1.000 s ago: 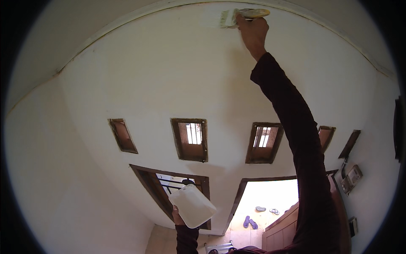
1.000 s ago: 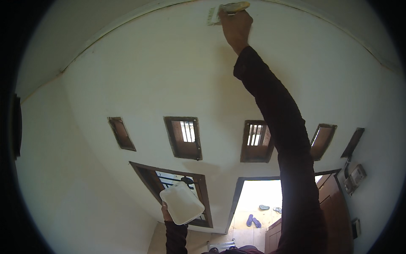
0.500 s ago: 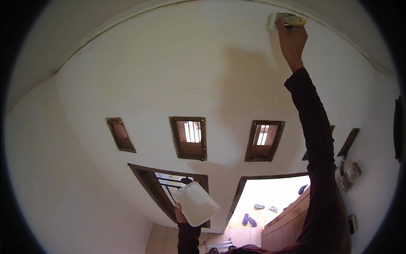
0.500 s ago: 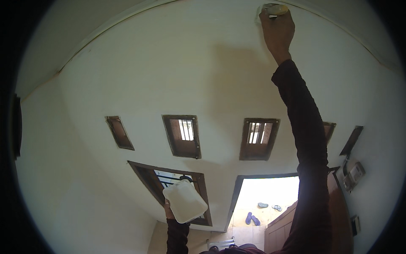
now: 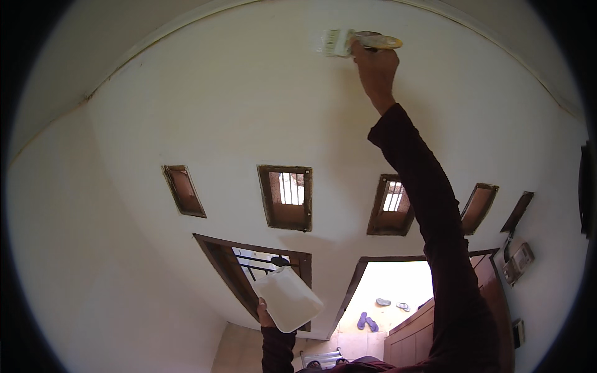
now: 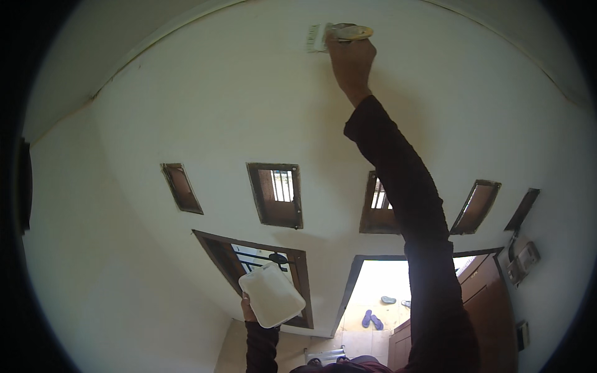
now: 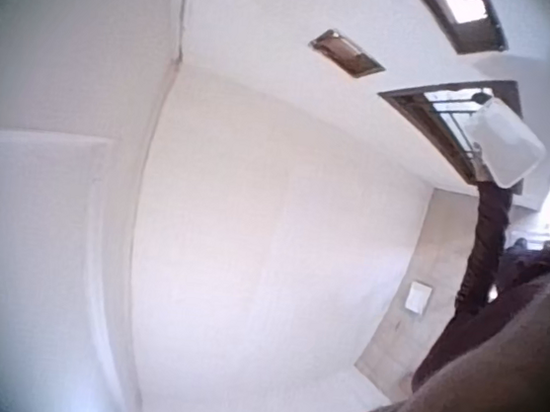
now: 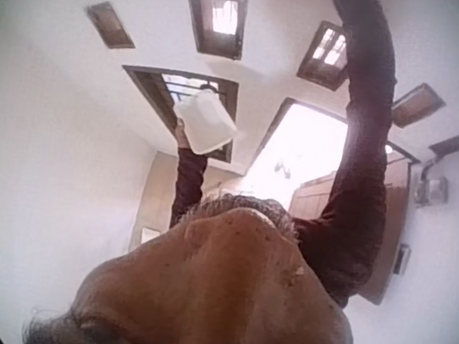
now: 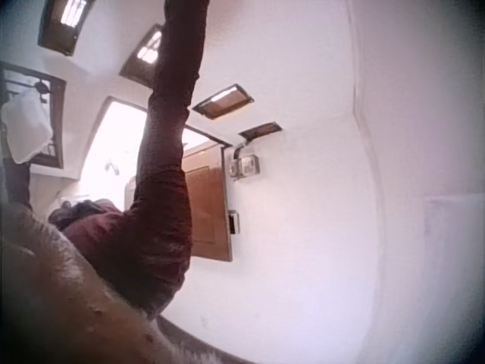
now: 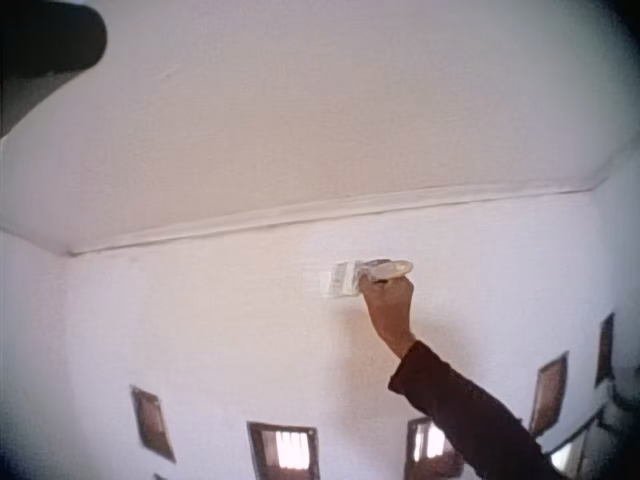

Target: The person paints a white ceiling using a paintbrush and a white paint tray. They repeatedly dip the brush into the tray and apply paint to the ceiling surface in a room with multiple small windows.

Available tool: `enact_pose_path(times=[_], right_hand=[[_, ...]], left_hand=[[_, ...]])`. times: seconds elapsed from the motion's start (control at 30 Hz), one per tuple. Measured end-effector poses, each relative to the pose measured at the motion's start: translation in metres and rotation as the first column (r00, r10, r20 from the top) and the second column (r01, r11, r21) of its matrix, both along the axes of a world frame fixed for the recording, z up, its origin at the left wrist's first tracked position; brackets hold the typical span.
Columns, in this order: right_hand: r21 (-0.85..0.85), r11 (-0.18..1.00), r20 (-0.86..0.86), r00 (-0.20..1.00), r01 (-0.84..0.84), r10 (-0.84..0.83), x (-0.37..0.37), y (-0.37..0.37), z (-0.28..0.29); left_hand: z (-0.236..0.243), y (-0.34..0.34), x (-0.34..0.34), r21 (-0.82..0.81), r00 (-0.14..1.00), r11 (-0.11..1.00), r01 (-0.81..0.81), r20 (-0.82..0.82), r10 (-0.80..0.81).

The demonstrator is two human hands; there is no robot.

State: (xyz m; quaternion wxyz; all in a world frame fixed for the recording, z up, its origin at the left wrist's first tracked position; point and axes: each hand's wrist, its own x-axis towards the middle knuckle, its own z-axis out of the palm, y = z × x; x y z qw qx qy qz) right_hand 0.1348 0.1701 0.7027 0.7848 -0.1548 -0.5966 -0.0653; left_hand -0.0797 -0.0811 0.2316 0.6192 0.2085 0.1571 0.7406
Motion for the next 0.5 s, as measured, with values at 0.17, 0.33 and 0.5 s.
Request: enact_pose_path(times=[0.17, 0.33, 0.5], right_hand=[[-0.005, 0.982, -0.053, 0.981, 0.186, -0.186, 0.066, -0.012, -0.006], [0.052, 0.916, -0.06, 0.917, 0.398, -0.395, 0.102, -0.038, -0.013], [0.097, 0.974, -0.076, 0.977, 0.206, -0.2, 0.075, -0.052, -0.016]], left_hand=[[0.0, 0.006, -0.001, -0.041, 0.996, 0.999, 0.015, 0.086, -0.012], [0.006, 0.005, 0.001, -0.019, 0.997, 1.0, 0.005, 0.072, -0.004], [0.003, 0.0, 0.004, -0.024, 0.998, 1.0, -0.002, 0.067, 0.004]])
